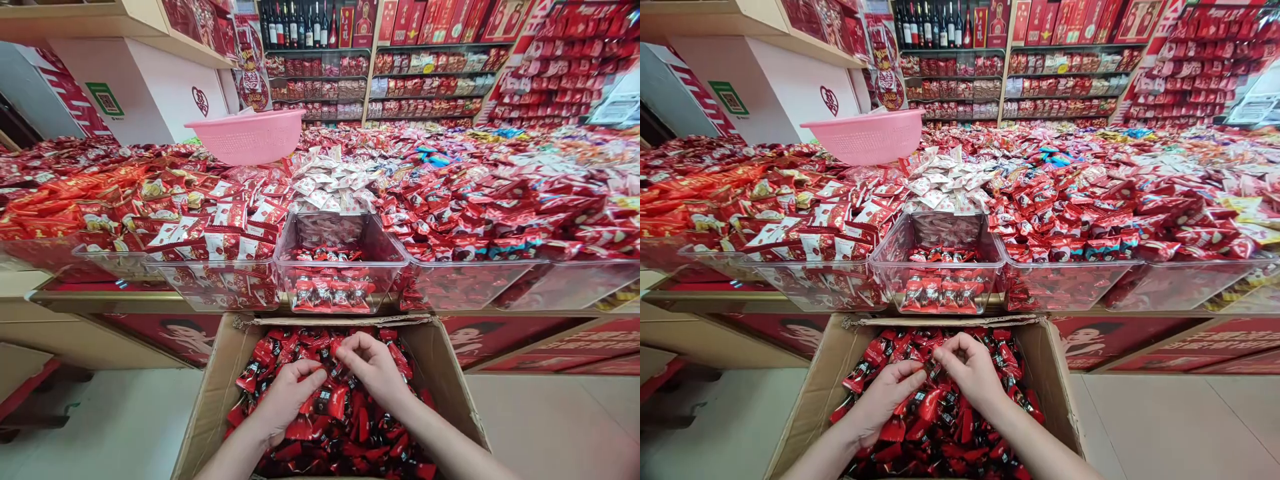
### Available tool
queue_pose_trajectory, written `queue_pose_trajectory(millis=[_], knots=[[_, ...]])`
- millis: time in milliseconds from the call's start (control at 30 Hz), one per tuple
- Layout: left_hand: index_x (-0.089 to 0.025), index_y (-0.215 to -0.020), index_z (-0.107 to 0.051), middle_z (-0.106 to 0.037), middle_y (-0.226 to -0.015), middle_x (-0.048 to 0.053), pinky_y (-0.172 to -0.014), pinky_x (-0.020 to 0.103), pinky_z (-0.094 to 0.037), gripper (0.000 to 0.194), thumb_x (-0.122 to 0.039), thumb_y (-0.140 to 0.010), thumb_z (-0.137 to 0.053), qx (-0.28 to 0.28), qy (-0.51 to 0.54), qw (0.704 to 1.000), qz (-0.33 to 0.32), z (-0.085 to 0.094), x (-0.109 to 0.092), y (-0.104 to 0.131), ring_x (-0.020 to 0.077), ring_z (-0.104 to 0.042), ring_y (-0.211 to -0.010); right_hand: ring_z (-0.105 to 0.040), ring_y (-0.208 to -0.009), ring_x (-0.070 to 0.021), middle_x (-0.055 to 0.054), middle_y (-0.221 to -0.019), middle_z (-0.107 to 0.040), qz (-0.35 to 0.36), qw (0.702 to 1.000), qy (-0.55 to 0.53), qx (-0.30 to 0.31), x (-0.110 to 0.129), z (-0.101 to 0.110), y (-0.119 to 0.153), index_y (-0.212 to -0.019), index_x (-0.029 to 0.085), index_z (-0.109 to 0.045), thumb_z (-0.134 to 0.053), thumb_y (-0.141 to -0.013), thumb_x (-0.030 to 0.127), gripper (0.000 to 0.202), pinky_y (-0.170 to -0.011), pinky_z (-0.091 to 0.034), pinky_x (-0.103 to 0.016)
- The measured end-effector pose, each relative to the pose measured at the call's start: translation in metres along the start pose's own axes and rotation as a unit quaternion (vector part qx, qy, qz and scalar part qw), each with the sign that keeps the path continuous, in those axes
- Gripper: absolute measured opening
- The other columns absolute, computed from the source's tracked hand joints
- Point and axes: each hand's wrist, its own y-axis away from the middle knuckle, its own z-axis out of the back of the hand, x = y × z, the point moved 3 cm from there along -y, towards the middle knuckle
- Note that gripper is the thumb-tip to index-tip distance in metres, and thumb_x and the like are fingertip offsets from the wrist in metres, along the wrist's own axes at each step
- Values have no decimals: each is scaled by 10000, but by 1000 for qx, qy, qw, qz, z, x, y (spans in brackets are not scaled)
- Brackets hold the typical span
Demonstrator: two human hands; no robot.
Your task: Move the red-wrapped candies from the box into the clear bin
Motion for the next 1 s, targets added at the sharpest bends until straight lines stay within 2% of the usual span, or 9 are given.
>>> queue_pose_trajectory(millis=[133, 200, 333, 433, 533, 667, 767, 867, 1000], knots=[[-174, -886, -564, -575, -627, -29, -470, 184, -400, 333, -343, -609, -640, -12, 61, 998, 25, 2, -2, -2, 71, -502, -489, -520, -793, -133, -35, -826, -564, 184, 973, 129, 51, 22, 6, 13, -775, 196, -529, -489, -748, 210, 51, -702, -433, -268], [-189, -938, -550, -512, -527, -58, -373, 148, -345, 352, -334, -627, -631, 21, 101, 993, 58, 0, -6, 1, 39, -427, -385, -501, -866, -144, -56, -917, -547, 265, 942, 201, 46, 26, 9, 20, -868, 217, -536, -452, -761, 149, 152, -735, -426, -286], [-174, -894, -588, -491, -502, -58, -375, 136, -349, 273, -291, -651, -625, 76, 136, 986, 58, -4, -13, 6, 25, -412, -378, -471, -929, -171, -69, -1002, -509, 319, 901, 291, 53, 22, 8, 26, -948, 250, -528, -428, -763, 126, 245, -739, -428, -316], [-162, -897, -602, -596, -638, -5, -454, 176, -413, 272, -279, -653, -624, 68, 117, 990, 38, -4, -13, 6, 66, -510, -474, -445, -963, -183, -68, -1023, -489, 308, 899, 303, 69, 20, 7, 29, -951, 263, -523, -429, -752, 107, 270, -756, -422, -333], [-149, -904, -608, -633, -680, 17, -511, 206, -435, 272, -276, -663, -612, 57, 109, 992, 16, -4, -13, 5, 103, -551, -544, -420, -1004, -189, -71, -1078, -447, 268, 924, 259, 87, 20, 4, 31, -926, 253, -519, -425, -737, 95, 263, -801, -401, -350], [-137, -895, -609, -653, -710, 31, -581, 230, -446, 259, -275, -677, -597, 62, 108, 992, 11, -5, -14, 5, 124, -573, -606, -487, -925, -171, -74, -1019, -483, 115, 985, 119, 51, 8, -3, 30, -915, 220, -465, -484, -733, 206, 183, -733, -449, -295], [-136, -880, -610, -654, -755, 36, -663, 243, -446, 247, -264, -669, -605, 68, 101, 993, 3, -3, -14, 5, 132, -580, -685, -541, -716, -130, -30, -794, -546, 31, 997, 69, 24, 6, -4, 28, -861, 206, -442, -480, -746, 253, 130, -594, -468, -237], [-157, -865, -605, -644, -779, 19, -658, 225, -448, 256, -269, -636, -632, 12, 90, 996, 2, 4, -10, 3, 118, -579, -685, -520, -612, -108, -5, -699, -549, 88, 986, 144, 1, 43, 14, 24, -803, 209, -489, -508, -732, 238, 79, -561, -447, -228], [-176, -907, -572, -619, -743, 8, -518, 226, -452, 308, -306, -633, -622, -25, 102, 994, 41, 8, -4, 1, 103, -562, -553, -526, -623, -109, -3, -699, -564, 250, 928, 249, -121, 133, 54, -7, -767, 207, -536, -569, -680, 232, 96, -563, -431, -229]])
